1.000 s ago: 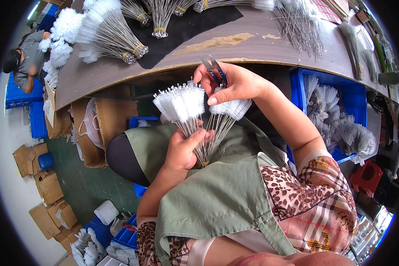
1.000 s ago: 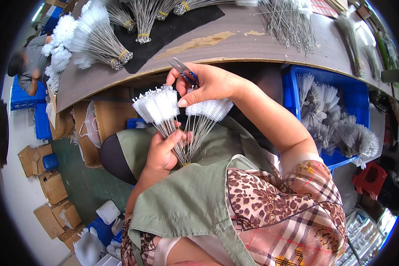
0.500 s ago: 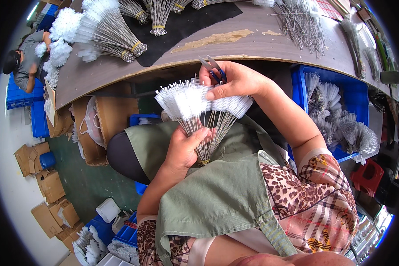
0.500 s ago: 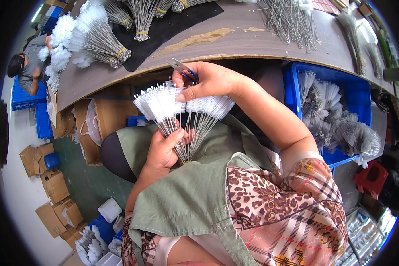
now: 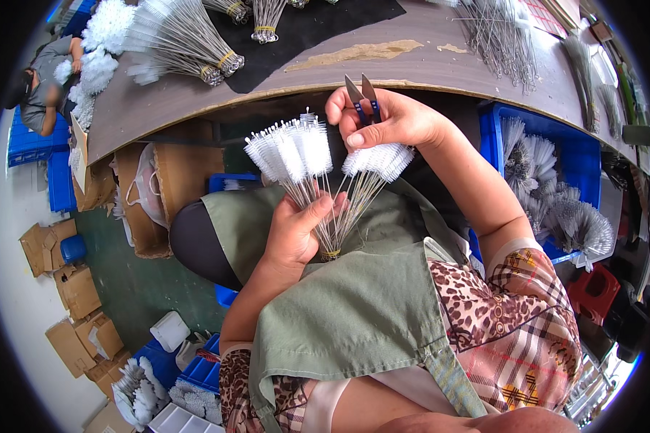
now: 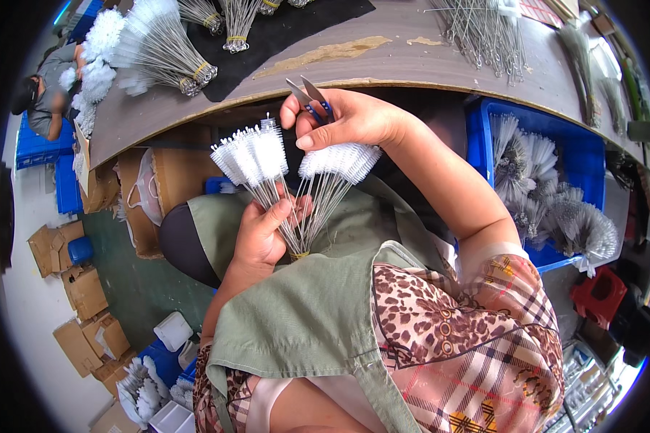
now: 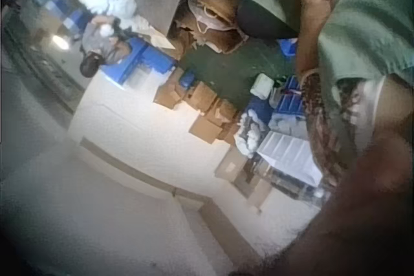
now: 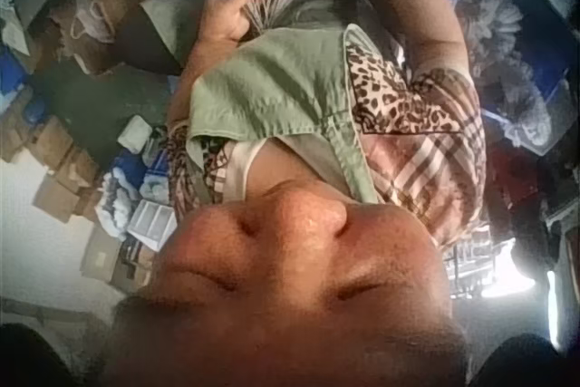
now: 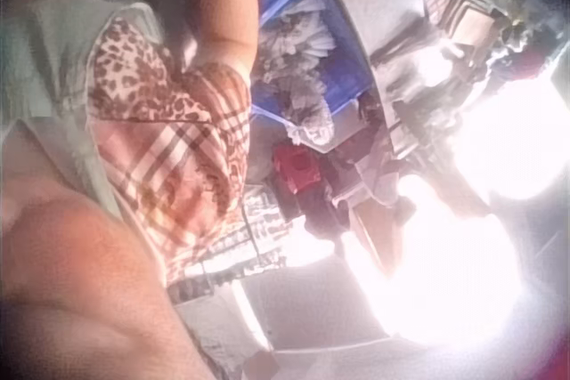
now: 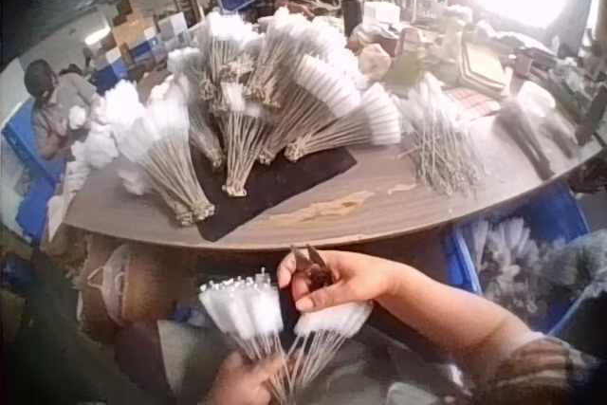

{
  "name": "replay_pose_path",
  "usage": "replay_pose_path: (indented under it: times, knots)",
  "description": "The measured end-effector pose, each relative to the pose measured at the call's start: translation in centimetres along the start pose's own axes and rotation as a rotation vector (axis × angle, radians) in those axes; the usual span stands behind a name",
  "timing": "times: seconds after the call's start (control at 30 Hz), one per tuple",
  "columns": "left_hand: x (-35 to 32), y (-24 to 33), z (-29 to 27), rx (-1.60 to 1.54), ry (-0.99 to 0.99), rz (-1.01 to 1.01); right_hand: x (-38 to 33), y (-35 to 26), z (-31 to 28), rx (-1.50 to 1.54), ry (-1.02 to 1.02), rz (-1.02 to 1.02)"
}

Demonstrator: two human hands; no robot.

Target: Trimming and organizing white cleaning brushes in a factory setting.

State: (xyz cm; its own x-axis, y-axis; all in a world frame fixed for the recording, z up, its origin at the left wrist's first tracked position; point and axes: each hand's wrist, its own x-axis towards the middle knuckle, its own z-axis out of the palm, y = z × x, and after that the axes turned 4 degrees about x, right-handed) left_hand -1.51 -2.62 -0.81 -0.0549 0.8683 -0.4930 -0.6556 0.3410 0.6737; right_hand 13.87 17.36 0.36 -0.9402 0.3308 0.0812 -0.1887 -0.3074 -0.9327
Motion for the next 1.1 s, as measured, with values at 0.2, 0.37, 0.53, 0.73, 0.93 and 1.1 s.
replay_pose_path:
  times: [0.2, 0.37, 0.53, 0.73, 0.93, 1.1]
  knots:
    - [0.1, -0.2, 0.0, -0.066, 0.021, 0.007, -0.2, 0.4, -0.4, 0.074, -0.066, -0.011]
    - [0.1, -0.1, 0.3, -0.034, 0.031, 0.033, -0.5, 0.0, -0.6, 0.105, -0.116, -0.061]
    - [0.4, -0.1, 0.6, -0.066, 0.012, 0.033, -0.2, 1.2, -1.8, 0.082, -0.233, -0.200]
    - [0.6, 0.0, 1.2, 0.165, -0.001, -0.027, 2.8, -3.1, 0.4, -0.557, 0.310, 0.032]
    - [0.6, -0.3, 0.6, 0.036, -0.016, -0.011, 2.2, -0.8, 0.1, -0.355, 0.183, 0.025]
    - [0.7, -0.2, -0.2, 0.014, -0.062, -0.027, 1.4, -0.5, 0.3, -0.165, 0.086, -0.043]
